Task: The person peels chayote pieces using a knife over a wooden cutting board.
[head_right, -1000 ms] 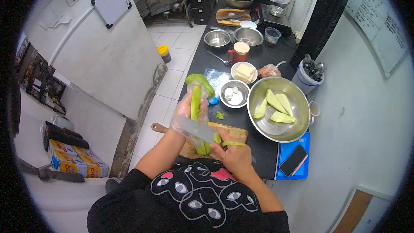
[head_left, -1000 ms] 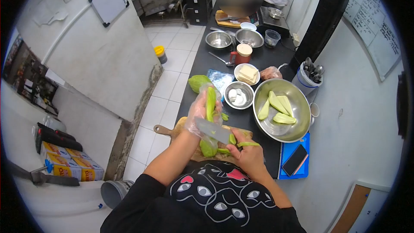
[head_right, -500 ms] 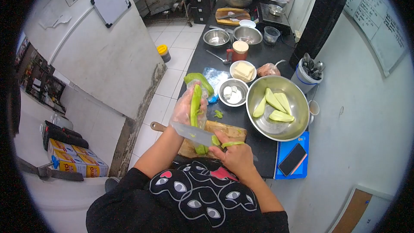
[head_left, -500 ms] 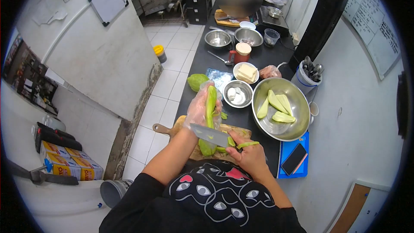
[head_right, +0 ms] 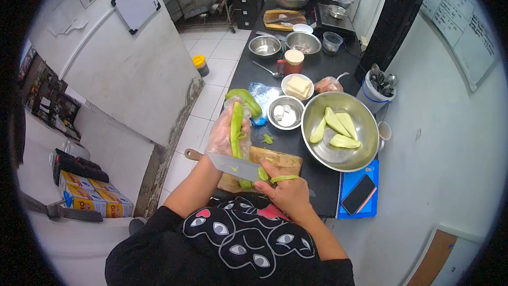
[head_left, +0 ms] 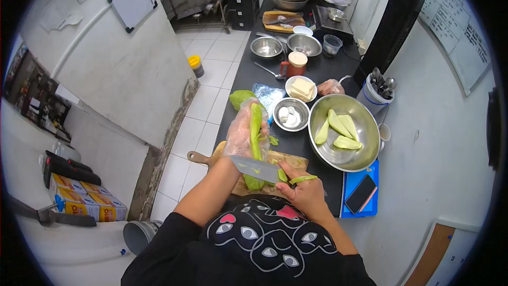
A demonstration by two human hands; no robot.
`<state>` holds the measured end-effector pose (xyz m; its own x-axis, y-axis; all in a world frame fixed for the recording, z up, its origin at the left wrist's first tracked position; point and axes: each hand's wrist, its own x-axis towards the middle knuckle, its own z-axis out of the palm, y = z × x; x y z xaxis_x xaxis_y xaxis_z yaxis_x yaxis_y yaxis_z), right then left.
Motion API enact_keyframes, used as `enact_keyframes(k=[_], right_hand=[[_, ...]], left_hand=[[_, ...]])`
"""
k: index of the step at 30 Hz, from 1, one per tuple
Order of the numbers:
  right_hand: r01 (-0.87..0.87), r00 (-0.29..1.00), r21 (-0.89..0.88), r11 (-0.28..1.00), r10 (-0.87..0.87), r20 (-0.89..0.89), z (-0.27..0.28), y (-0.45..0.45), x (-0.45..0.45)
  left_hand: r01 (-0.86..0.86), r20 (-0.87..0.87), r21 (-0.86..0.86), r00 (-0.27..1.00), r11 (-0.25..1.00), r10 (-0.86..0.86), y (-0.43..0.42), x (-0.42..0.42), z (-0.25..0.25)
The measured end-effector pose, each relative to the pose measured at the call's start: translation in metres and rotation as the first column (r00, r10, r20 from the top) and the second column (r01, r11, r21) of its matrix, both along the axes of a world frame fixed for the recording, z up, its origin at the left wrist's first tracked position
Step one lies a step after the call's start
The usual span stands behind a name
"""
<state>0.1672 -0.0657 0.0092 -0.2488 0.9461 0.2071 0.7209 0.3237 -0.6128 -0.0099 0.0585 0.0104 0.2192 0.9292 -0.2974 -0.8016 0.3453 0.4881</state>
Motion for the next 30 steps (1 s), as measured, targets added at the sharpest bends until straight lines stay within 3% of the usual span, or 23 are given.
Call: enact_keyframes(k=[3,6,9,12,15,18,27,30], right_hand=[[0.001,1.000,0.077,0.997,0.002,-0.031,-0.001,0.001,-0.005],[-0.011,0.998,0.076,0.997,0.016,-0.067,0.002,0.002,-0.007],[-0.018,0.999,0.092,0.996,0.023,-0.049,0.008,0.006,-0.010],[-0.018,0.995,0.121,0.993,0.029,-0.091,0.008,0.008,-0.009],[-0.021,0.996,-0.021,1.000,0.020,-0.082,0.010,0.005,-0.007],[-0.022,0.991,0.002,1.000,0.022,-0.130,0.006,0.005,-0.006],[-0.004,0.990,0.046,0.999,0.010,-0.139,0.007,0.010,-0.011],[-0.016,0.983,0.063,0.998,0.027,-0.180,0.008,0.011,-0.012]], left_hand=[[0.052,-0.010,0.017,0.999,0.998,-0.052,-0.005,-0.005,0.005],[-0.009,-0.013,-0.020,1.000,1.000,0.008,-0.006,-0.004,0.002],[0.011,-0.225,0.156,0.974,0.988,0.025,-0.019,0.014,-0.004],[0.018,-0.198,0.149,0.980,0.989,0.012,-0.022,0.015,0.006],[0.047,-0.234,0.182,0.972,0.982,-0.003,-0.020,0.013,0.005],[0.046,-0.236,0.252,0.972,0.967,0.016,-0.015,0.011,0.000],[0.025,-0.199,0.199,0.980,0.980,0.015,-0.027,0.018,0.007],[0.051,-0.181,0.346,0.983,0.937,0.013,-0.027,0.017,0.004]])
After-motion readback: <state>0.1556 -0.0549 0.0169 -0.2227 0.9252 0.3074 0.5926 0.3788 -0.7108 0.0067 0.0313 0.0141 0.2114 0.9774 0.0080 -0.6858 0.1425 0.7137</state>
